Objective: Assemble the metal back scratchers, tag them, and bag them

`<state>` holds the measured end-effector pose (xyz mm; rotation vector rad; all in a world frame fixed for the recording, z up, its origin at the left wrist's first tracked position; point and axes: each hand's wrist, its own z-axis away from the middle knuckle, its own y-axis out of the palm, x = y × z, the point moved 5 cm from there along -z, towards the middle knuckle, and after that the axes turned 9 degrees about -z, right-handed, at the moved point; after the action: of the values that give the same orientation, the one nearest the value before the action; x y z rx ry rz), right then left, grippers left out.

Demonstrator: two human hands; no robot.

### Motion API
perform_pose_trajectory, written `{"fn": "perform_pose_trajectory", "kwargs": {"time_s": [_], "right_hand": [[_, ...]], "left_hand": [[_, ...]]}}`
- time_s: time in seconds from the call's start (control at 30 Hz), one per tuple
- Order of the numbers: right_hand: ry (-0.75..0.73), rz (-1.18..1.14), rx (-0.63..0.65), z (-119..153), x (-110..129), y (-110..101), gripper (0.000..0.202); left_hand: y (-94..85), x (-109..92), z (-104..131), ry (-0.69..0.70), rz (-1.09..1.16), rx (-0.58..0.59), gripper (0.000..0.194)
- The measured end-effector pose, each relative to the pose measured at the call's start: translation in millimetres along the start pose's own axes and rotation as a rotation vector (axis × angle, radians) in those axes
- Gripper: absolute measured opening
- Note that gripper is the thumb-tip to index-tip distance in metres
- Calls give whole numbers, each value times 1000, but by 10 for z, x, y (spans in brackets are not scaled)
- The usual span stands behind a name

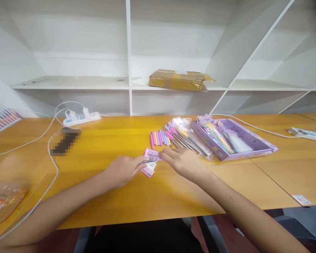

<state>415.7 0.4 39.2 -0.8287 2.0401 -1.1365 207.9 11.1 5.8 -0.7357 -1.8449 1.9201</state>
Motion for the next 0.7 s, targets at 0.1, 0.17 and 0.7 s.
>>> {"fn": "perform_pose_trajectory", "kwargs": {"time_s": [0.1, 0.17, 0.7], "right_hand": [[46, -23, -25, 170, -111, 48, 25], [99, -26, -66, 391, -306, 91, 28], [914, 42, -25, 2534, -1469, -99, 28]], "left_hand": [[-1, 64, 46, -12, -190, -19, 52], [-25, 262, 100, -35, -302, -29, 50], [-126, 1391, 949, 37, -359, -223, 40]]}}
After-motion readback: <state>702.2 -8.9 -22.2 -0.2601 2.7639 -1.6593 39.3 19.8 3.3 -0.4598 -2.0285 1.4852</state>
